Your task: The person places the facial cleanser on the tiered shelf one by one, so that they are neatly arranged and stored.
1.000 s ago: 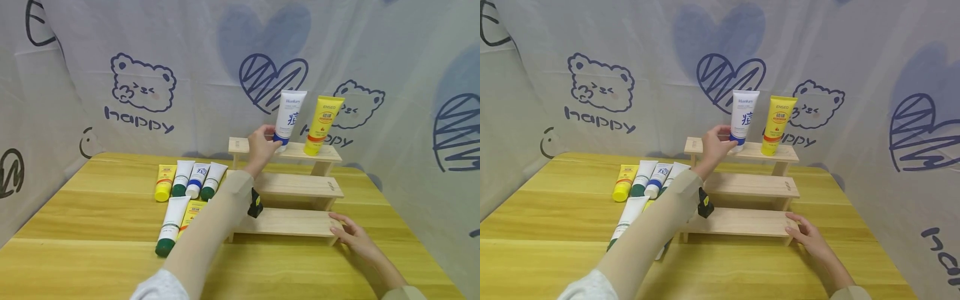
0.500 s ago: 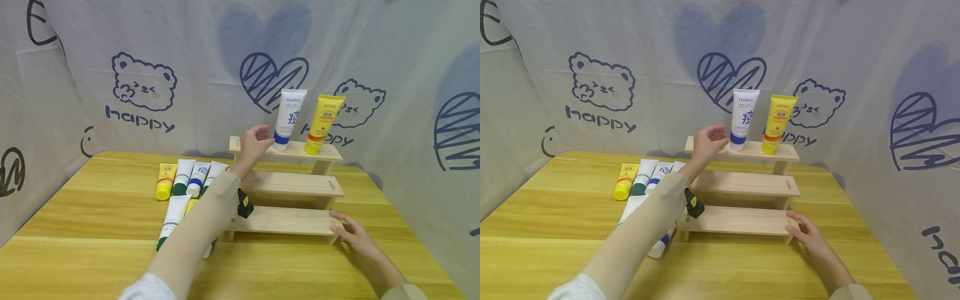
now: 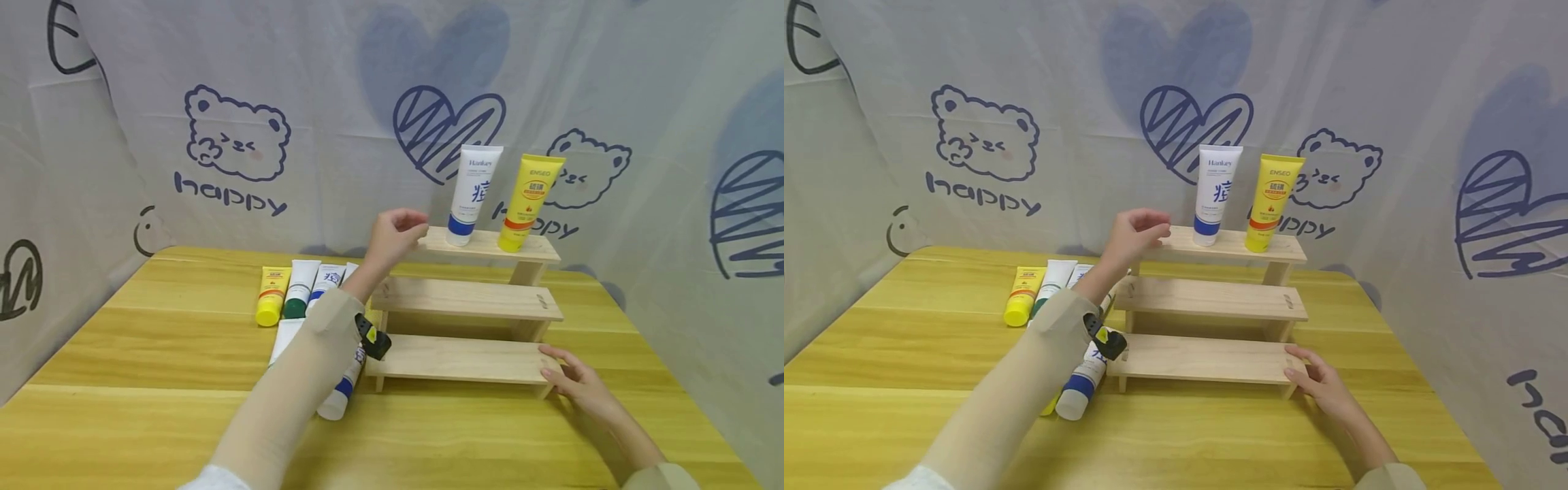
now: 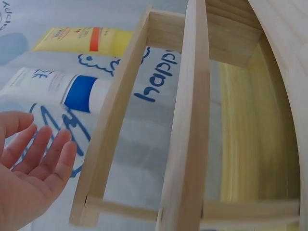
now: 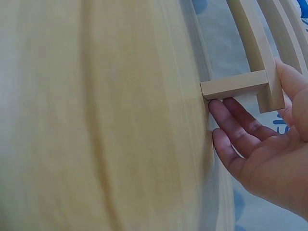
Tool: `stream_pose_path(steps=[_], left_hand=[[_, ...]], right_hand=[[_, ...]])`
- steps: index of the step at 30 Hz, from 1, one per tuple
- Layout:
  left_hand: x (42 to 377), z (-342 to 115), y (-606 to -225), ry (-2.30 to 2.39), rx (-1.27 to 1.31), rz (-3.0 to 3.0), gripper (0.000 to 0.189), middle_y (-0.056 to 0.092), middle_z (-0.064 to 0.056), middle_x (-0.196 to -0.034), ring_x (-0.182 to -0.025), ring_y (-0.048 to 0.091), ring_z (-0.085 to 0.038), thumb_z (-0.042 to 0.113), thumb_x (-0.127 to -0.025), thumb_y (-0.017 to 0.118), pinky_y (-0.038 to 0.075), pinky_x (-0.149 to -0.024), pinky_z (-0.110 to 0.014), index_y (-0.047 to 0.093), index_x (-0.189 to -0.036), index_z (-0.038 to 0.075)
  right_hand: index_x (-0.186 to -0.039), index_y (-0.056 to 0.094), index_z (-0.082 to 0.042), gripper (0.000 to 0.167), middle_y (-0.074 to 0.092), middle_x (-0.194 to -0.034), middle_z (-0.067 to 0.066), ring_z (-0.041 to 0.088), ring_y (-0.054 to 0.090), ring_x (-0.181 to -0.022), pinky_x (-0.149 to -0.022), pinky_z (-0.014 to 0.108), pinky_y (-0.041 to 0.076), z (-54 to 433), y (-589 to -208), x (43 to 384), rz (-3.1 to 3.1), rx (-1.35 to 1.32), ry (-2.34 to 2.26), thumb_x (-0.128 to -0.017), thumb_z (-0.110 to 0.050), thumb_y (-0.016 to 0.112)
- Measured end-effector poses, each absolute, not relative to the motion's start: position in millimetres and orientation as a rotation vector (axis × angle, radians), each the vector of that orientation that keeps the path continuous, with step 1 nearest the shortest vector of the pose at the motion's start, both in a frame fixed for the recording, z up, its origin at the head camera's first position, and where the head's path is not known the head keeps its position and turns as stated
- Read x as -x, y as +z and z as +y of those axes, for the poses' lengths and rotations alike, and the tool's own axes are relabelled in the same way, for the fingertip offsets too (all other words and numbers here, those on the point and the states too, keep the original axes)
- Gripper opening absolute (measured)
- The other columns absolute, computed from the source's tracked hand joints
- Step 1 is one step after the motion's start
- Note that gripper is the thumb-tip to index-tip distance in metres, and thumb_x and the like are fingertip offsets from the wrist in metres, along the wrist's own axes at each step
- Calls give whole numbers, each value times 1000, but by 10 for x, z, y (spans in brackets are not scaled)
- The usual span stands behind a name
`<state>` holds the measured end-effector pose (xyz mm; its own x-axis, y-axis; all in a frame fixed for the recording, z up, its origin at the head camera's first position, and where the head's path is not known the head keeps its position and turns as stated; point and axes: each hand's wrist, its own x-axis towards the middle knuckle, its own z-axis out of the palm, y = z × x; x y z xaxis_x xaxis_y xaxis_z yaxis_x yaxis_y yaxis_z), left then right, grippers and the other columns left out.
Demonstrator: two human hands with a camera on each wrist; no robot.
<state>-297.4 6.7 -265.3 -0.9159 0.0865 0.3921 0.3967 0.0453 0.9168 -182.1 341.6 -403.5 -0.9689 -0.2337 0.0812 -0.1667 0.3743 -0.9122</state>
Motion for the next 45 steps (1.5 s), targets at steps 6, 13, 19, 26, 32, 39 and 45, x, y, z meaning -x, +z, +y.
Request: stream_pose_path(steps=[6,13,19,26,32,39,45], left_hand=[[2879,-124,-2664,-1977,534,-2191,20,63,-16,-93,-78,60,-20,5,-84,59,51,-67,-29,62,-100,-7],[2748,-337,-2657,-1994,605,-2260,23,61,-20,-97,-84,61,-22,6,-86,58,49,-76,-39,60,-103,-8],[2626,-538,-2665,-1903,561,-2318,25,60,-15,-102,-88,58,-25,9,-86,58,49,-73,-37,60,-106,-5],[2509,-814,-2734,-1823,533,-2375,24,59,-13,-102,-88,56,-23,12,-88,56,48,-75,-41,59,-108,-1],[2463,-1020,-2846,-1787,487,-2410,23,60,-14,-101,-89,57,-26,12,-89,55,49,-75,-38,59,-108,-1],[2391,-1205,-2978,-1725,417,-2480,25,59,-17,-102,-89,57,-29,14,-90,54,50,-73,-33,59,-107,-4],[2335,-1358,-3085,-1686,339,-2542,27,58,-18,-105,-90,57,-29,14,-90,54,49,-73,-33,58,-109,-4]], right_hand=[[-130,41,-8,38,48,-110,-22,6,52,-86,-67,26,47,3441,-4039,1814,2545,359,-1695,-93,-11,48],[-130,42,-9,38,49,-109,-22,6,53,-86,-67,26,47,3442,-4053,1816,2534,371,-1703,-92,-10,48],[-131,40,-7,39,45,-113,-24,6,52,-87,-68,27,47,3429,-4039,1820,2530,374,-1703,-93,-11,48],[-130,40,-5,39,45,-114,-25,6,53,-86,-67,26,48,3418,-4028,1818,2523,388,-1714,-93,-10,48],[-130,41,-7,39,47,-111,-24,6,53,-86,-67,26,48,3416,-4018,1808,2510,366,-1722,-92,-10,49],[-130,42,-8,39,50,-107,-22,6,53,-85,-66,26,47,3412,-4021,1818,2513,345,-1716,-92,-11,49],[-130,43,-10,38,53,-104,-17,6,53,-85,-67,26,47,3407,-4029,1819,2510,335,-1709,-92,-12,49]])
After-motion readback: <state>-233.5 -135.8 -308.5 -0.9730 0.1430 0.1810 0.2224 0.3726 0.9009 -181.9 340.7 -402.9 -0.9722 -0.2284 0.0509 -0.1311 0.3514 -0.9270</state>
